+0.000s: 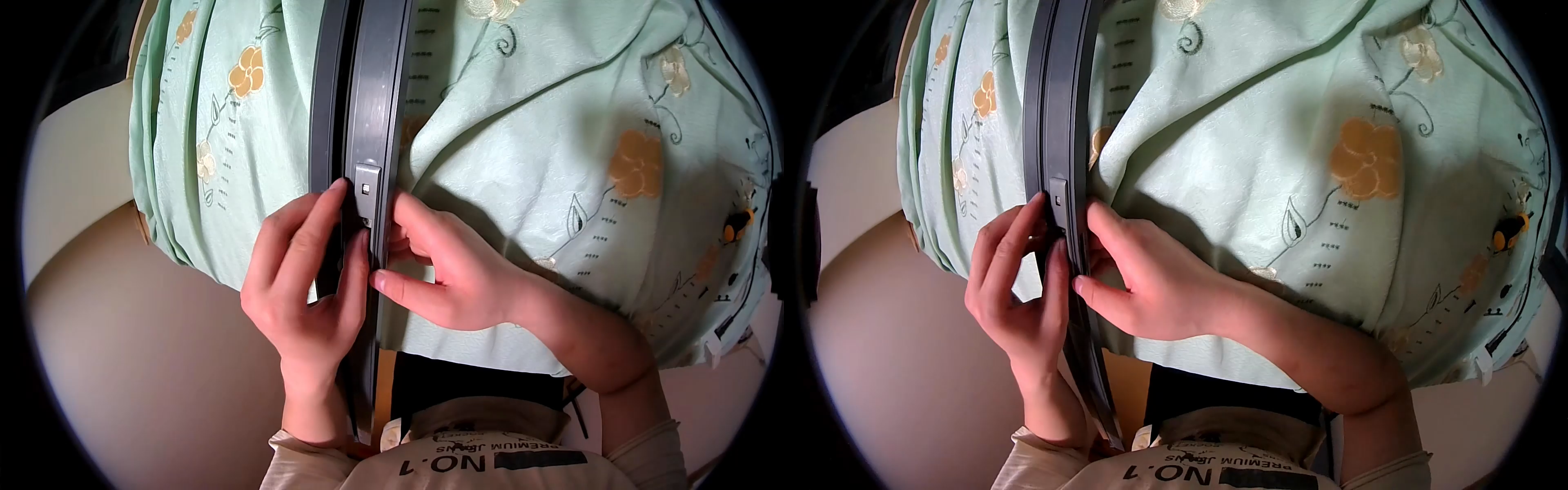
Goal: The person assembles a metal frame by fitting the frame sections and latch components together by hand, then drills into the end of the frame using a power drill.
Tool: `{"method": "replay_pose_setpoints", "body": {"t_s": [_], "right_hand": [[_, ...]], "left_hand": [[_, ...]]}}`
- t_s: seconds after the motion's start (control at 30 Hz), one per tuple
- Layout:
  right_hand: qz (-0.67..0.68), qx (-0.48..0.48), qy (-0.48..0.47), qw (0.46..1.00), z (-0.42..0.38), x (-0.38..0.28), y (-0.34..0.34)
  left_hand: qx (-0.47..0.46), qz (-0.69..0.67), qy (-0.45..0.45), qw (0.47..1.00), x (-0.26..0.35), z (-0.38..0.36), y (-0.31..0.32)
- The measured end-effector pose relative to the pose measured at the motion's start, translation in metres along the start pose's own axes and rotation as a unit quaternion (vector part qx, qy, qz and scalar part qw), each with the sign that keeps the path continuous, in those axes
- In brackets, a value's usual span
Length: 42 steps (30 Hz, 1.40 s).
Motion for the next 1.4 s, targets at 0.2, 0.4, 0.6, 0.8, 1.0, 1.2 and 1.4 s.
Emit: {"method": "replay_pose_setpoints", "body": {"t_s": [0.2,0.4,0.6,0.8,1.0,1.2,1.4], "right_hand": [[-0.050,-0.004,-0.035,0.998,0.002,-0.004,0.001],[0.001,0.021,-0.002,1.000,0.001,-0.002,-0.002],[0.020,0.017,0.011,1.000,0.001,-0.001,-0.002],[0.009,0.007,0.042,0.999,-0.001,0.002,-0.004],[-0.041,0.006,-0.007,0.999,0.001,-0.004,-0.005],[0.001,0.015,0.022,1.000,0.001,0.002,-0.004],[0.033,0.015,0.013,0.999,0.002,-0.001,-0.001]], "left_hand": [[0.047,0.088,0.086,0.991,0.010,-0.004,0.002],[0.060,0.047,0.095,0.993,0.013,0.001,0.005],[0.045,0.000,0.067,0.997,0.005,-0.003,0.008],[0.037,0.040,0.000,0.999,0.013,-0.012,0.010],[0.017,0.027,-0.036,0.999,0.003,-0.017,0.014],[-0.026,-0.018,-0.031,0.999,-0.011,-0.016,0.020],[0.068,0.064,-0.039,0.995,0.001,-0.025,0.000]]}}
Point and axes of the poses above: each hand's wrist, its own z-axis towards the middle knuckle, its own y-axis out of the palm, x = y × z, the point moved 8 cm from there along z, towards the middle knuckle, and after that the axes turned 7 degrees about -y, right-handed, at the moved point
